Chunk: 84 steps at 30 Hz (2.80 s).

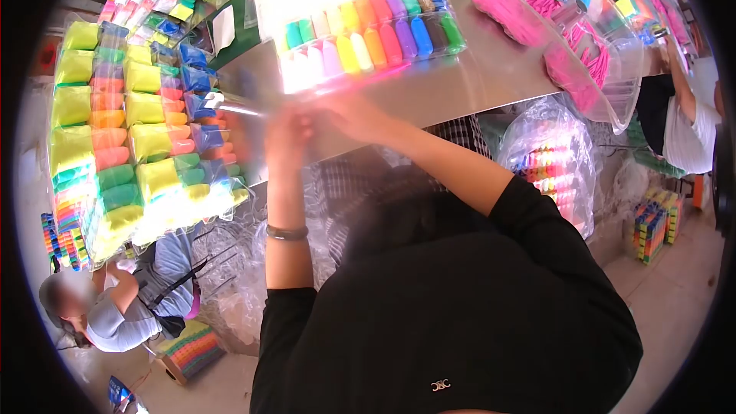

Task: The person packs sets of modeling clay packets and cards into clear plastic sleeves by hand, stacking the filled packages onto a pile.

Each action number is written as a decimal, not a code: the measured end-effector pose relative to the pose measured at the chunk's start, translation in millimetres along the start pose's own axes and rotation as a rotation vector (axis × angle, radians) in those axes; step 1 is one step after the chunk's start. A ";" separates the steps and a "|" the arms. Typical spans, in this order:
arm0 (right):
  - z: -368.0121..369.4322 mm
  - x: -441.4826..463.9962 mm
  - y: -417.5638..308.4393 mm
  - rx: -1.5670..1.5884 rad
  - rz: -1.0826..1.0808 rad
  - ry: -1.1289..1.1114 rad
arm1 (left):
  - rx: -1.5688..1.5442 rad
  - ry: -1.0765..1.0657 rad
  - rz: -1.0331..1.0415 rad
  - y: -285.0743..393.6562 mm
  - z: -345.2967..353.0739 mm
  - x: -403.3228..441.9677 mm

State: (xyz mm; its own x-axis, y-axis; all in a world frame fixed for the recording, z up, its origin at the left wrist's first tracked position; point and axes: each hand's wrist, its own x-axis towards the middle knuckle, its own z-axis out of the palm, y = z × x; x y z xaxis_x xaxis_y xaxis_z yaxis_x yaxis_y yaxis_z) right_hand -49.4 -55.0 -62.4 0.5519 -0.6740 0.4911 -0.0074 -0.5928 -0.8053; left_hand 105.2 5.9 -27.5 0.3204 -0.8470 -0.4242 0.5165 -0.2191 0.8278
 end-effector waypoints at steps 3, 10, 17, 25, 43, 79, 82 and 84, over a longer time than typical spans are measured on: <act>2.4 1.1 2.5 0.081 0.052 -0.062 | -0.100 -0.024 -0.030 -12.9 -8.8 5.9; 2.3 1.6 10.7 0.012 -0.052 -0.037 | 0.101 -0.064 -0.061 0.3 5.3 -5.8; 8.0 -0.6 12.4 -0.022 -0.047 0.059 | 0.569 -0.053 0.173 2.2 -25.3 -2.5; -3.2 5.6 -4.0 -0.092 0.167 -0.280 | 1.457 0.242 0.666 -4.6 -26.7 -19.5; -188.3 5.3 15.1 -1.101 -0.205 -0.307 | 1.869 -0.208 1.116 20.0 55.1 37.4; -226.3 -48.7 45.8 -0.526 0.294 -0.084 | 1.055 -0.290 0.314 31.0 -29.1 16.6; -230.0 -53.5 51.1 -0.478 0.155 -0.043 | 1.313 -0.210 0.690 19.1 -22.6 28.8; -234.9 -55.9 41.9 -0.652 -0.089 -0.168 | 1.391 -0.154 1.050 19.4 -13.3 22.7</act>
State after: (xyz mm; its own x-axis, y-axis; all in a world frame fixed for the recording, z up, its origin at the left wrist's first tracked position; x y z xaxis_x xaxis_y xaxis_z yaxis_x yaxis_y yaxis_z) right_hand -276.4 -145.6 -45.6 0.6955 -0.5636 0.4457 -0.4278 -0.8232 -0.3733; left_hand 133.1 -11.2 -26.0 -0.0714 -0.9053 0.4187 -0.8748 0.2585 0.4098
